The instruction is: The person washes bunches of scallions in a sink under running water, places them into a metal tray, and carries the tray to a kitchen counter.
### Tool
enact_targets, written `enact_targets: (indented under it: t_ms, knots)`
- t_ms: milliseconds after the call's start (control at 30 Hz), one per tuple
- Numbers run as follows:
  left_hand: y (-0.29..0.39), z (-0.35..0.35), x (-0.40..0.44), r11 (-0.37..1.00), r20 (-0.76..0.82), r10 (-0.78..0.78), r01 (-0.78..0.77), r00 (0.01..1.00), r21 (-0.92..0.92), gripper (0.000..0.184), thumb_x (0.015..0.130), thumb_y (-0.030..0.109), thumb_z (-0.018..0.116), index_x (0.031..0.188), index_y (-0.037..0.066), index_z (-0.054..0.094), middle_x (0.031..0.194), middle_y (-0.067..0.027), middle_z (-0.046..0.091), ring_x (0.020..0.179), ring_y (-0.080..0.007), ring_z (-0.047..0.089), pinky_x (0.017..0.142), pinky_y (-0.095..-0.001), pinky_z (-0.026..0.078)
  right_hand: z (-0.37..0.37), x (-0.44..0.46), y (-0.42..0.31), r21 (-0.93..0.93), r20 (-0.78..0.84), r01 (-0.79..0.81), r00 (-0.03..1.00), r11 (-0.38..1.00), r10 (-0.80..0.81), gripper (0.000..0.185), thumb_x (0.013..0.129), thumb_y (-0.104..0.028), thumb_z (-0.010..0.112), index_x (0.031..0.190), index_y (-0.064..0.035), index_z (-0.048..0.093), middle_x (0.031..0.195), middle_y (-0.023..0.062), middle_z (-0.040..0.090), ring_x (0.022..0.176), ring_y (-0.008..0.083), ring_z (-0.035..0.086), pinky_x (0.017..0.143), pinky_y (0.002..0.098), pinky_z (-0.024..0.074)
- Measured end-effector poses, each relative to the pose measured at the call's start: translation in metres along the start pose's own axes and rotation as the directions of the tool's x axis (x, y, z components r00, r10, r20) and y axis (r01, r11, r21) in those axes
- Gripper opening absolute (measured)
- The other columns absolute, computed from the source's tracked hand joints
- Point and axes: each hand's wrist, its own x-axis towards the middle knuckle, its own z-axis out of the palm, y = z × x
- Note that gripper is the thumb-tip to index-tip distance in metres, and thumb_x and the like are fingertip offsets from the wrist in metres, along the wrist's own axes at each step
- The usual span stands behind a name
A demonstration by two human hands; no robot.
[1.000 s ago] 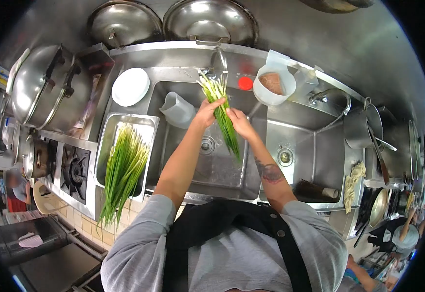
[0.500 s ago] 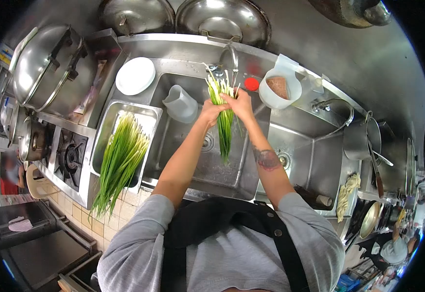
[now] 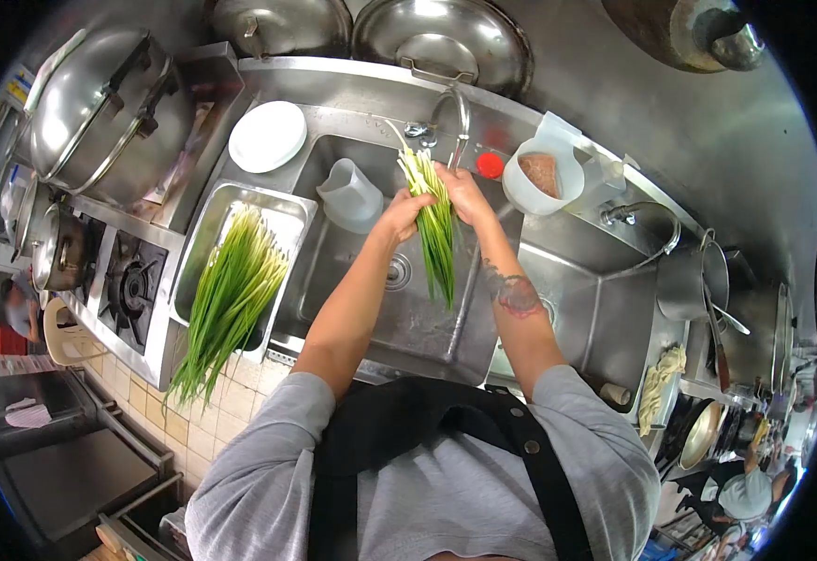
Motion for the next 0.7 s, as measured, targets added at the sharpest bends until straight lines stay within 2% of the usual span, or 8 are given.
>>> enact_targets:
  t_ms: [133, 167, 267, 400, 433, 533, 567, 700]
  knots:
    - [0.003, 0.013, -0.007, 0.999, -0.031, 0.026, -0.026, 0.999, -0.022, 0.027, 0.076, 0.001, 0.062, 0.101, -0.005, 0.055, 0.09, -0.0111, 0.062, 0.078, -0.0218, 0.062, 0.065, -0.0332, 0.053, -0.003, -0.001, -0.01, -0.232, -0.015, 0.048, 0.998, 0.972, -0.053, 0.03, 0.089, -0.029, 0.053, 0.091, -0.0016, 0.063, 0.07, -0.0016, 0.06, 0.054, 0.0041, 0.049, 0.045, 0.0208, 0.0383]
    - [0.003, 0.015, -0.005, 0.999, -0.06, 0.041, -0.043, 0.997, -0.03, 0.027, 0.075, 0.001, 0.064, 0.101, -0.004, 0.056, 0.09, -0.0108, 0.062, 0.077, -0.0213, 0.062, 0.064, -0.0328, 0.053, -0.01, 0.012, 0.002, -0.289, -0.021, 0.112, 0.992, 0.951, -0.123, 0.033, 0.087, -0.032, 0.055, 0.087, -0.0004, 0.065, 0.069, 0.0018, 0.061, 0.051, 0.0097, 0.051, 0.047, 0.0268, 0.0412]
    - [0.003, 0.014, 0.011, 0.991, -0.166, 0.13, -0.126, 0.977, 0.036, 0.03, 0.071, 0.0, 0.069, 0.099, -0.002, 0.058, 0.089, -0.0098, 0.063, 0.074, -0.0195, 0.062, 0.061, -0.0317, 0.051, -0.012, 0.018, -0.003, -0.352, -0.031, 0.17, 0.981, 0.92, -0.193, 0.035, 0.088, -0.033, 0.053, 0.09, -0.0002, 0.065, 0.066, -0.0013, 0.059, 0.056, 0.0076, 0.05, 0.051, 0.0234, 0.0405]
    - [0.016, 0.019, 0.027, 0.981, -0.169, 0.154, -0.129, 0.974, 0.145, 0.035, 0.068, 0.001, 0.073, 0.101, 0.001, 0.06, 0.092, -0.0067, 0.063, 0.081, -0.0175, 0.06, 0.068, -0.0341, 0.049, -0.007, 0.0, -0.015, -0.203, -0.087, 0.207, 0.97, 0.957, -0.228, 0.051, 0.086, -0.046, 0.051, 0.108, -0.0002, 0.055, 0.107, 0.0062, 0.056, 0.091, 0.0138, 0.055, 0.074, 0.0263, 0.0456]
    - [0.02, 0.024, 0.031, 0.977, -0.175, 0.175, -0.149, 0.969, 0.151, 0.033, 0.067, -0.002, 0.072, 0.098, 0.0, 0.061, 0.088, -0.0076, 0.063, 0.076, -0.0177, 0.061, 0.064, -0.0328, 0.051, -0.012, -0.007, -0.021, -0.031, -0.017, -0.06, 0.998, 0.998, 0.06, 0.049, 0.087, -0.043, 0.053, 0.113, -0.0009, 0.05, 0.122, 0.0081, 0.045, 0.106, 0.0152, 0.049, 0.081, 0.0297, 0.045]
    - [0.033, 0.039, 0.037, 0.98, -0.118, 0.171, -0.156, 0.978, 0.125, 0.028, 0.066, -0.004, 0.072, 0.092, -0.002, 0.062, 0.082, -0.0091, 0.064, 0.068, -0.0178, 0.062, 0.058, -0.0308, 0.052, -0.026, -0.014, -0.01, -0.04, 0.208, -0.019, 0.978, 0.999, 0.027, 0.038, 0.088, -0.033, 0.054, 0.11, -0.0019, 0.053, 0.109, 0.0056, 0.054, 0.096, 0.0133, 0.055, 0.076, 0.0304, 0.0475]
    - [0.036, 0.042, 0.036, 0.975, -0.132, 0.187, -0.167, 0.974, 0.15, 0.02, 0.064, -0.007, 0.071, 0.082, -0.004, 0.063, 0.073, -0.0098, 0.063, 0.058, -0.0173, 0.061, 0.049, -0.0297, 0.051, -0.03, -0.013, -0.008, -0.105, 0.221, -0.012, 0.975, 0.994, 0.035, 0.034, 0.088, -0.03, 0.054, 0.108, -0.0024, 0.054, 0.103, 0.0041, 0.056, 0.09, 0.012, 0.056, 0.073, 0.0289, 0.0477]
    - [0.033, 0.036, 0.041, 0.969, -0.193, 0.147, -0.101, 0.97, 0.227, 0.022, 0.062, -0.004, 0.075, 0.08, -0.005, 0.062, 0.073, -0.0119, 0.063, 0.059, -0.0175, 0.061, 0.05, -0.0308, 0.052, -0.039, -0.021, -0.015, -0.285, 0.27, 0.044, 0.962, 0.958, 0.036, 0.026, 0.09, -0.025, 0.053, 0.103, -0.0039, 0.057, 0.085, -0.001, 0.06, 0.071, 0.0075, 0.057, 0.061, 0.0234, 0.047]
